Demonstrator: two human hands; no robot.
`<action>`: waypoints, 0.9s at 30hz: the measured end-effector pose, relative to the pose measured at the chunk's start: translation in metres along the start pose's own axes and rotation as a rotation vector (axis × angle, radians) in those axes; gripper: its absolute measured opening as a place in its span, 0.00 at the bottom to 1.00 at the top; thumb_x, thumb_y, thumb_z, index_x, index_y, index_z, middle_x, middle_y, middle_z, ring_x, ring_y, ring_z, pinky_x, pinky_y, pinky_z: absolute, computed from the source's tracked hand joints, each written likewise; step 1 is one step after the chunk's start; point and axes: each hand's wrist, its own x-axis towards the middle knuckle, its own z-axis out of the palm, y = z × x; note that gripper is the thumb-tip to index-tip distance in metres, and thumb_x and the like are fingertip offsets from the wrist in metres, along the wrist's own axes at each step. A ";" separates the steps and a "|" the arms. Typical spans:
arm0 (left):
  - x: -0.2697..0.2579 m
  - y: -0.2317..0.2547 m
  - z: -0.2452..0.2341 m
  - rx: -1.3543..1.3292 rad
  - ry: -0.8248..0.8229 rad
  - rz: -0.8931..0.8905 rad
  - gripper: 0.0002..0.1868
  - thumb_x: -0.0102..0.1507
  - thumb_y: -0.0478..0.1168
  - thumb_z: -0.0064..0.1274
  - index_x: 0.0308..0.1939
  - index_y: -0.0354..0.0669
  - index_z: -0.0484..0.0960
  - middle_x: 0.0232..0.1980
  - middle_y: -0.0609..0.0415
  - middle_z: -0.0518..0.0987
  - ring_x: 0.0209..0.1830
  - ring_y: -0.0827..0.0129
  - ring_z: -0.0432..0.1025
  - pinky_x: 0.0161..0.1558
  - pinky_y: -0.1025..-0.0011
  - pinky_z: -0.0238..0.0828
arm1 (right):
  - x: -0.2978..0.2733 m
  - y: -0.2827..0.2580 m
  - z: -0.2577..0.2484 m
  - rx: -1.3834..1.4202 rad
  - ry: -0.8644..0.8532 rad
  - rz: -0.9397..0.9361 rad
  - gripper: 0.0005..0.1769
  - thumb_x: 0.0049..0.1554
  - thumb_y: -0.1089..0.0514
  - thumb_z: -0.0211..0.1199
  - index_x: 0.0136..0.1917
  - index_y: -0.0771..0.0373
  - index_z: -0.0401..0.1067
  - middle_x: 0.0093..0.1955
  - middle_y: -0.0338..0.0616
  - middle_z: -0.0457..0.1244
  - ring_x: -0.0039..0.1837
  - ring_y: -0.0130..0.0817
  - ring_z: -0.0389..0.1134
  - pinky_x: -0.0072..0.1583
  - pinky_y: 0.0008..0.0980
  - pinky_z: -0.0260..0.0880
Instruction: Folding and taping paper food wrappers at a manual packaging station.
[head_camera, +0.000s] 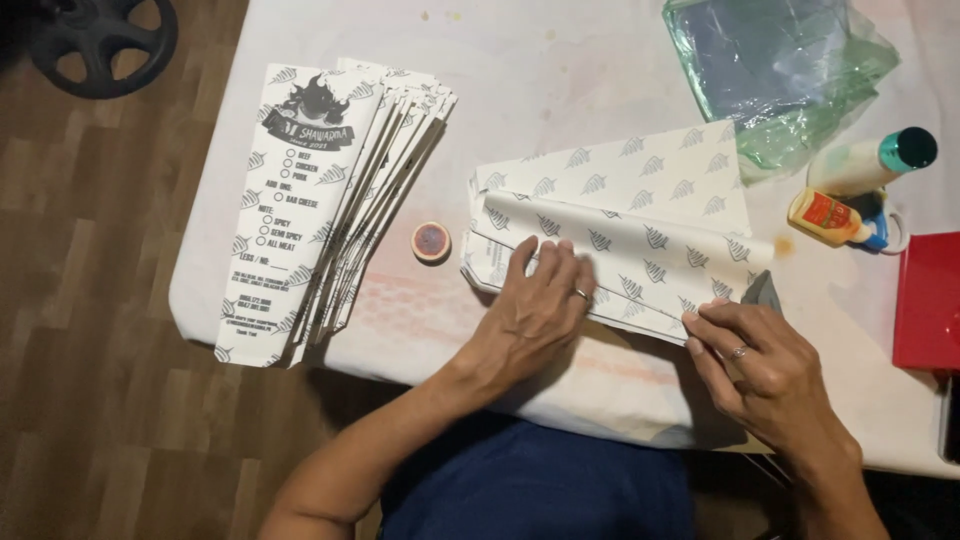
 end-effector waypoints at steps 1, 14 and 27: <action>-0.004 0.003 0.006 0.000 0.000 -0.002 0.19 0.63 0.34 0.42 0.55 0.30 0.76 0.55 0.30 0.75 0.53 0.45 0.70 0.61 0.48 0.68 | 0.001 0.003 -0.001 0.000 -0.001 -0.002 0.13 0.57 0.67 0.70 0.56 0.67 0.77 0.53 0.48 0.69 0.56 0.43 0.72 0.56 0.39 0.74; -0.015 0.008 0.010 -0.169 -0.192 -0.054 0.24 0.65 0.65 0.38 0.50 0.61 0.84 0.60 0.42 0.73 0.69 0.42 0.62 0.72 0.35 0.47 | 0.195 -0.075 0.111 0.211 -0.088 -0.411 0.12 0.58 0.57 0.64 0.54 0.62 0.74 0.50 0.54 0.65 0.50 0.54 0.70 0.49 0.49 0.73; -0.012 0.016 0.025 -0.316 -0.197 -0.082 0.11 0.64 0.42 0.49 0.43 0.51 0.87 0.56 0.39 0.78 0.69 0.33 0.62 0.72 0.27 0.42 | 0.162 -0.033 0.018 0.170 -0.074 -0.266 0.16 0.61 0.67 0.58 0.61 0.63 0.77 0.58 0.54 0.69 0.61 0.56 0.70 0.61 0.48 0.73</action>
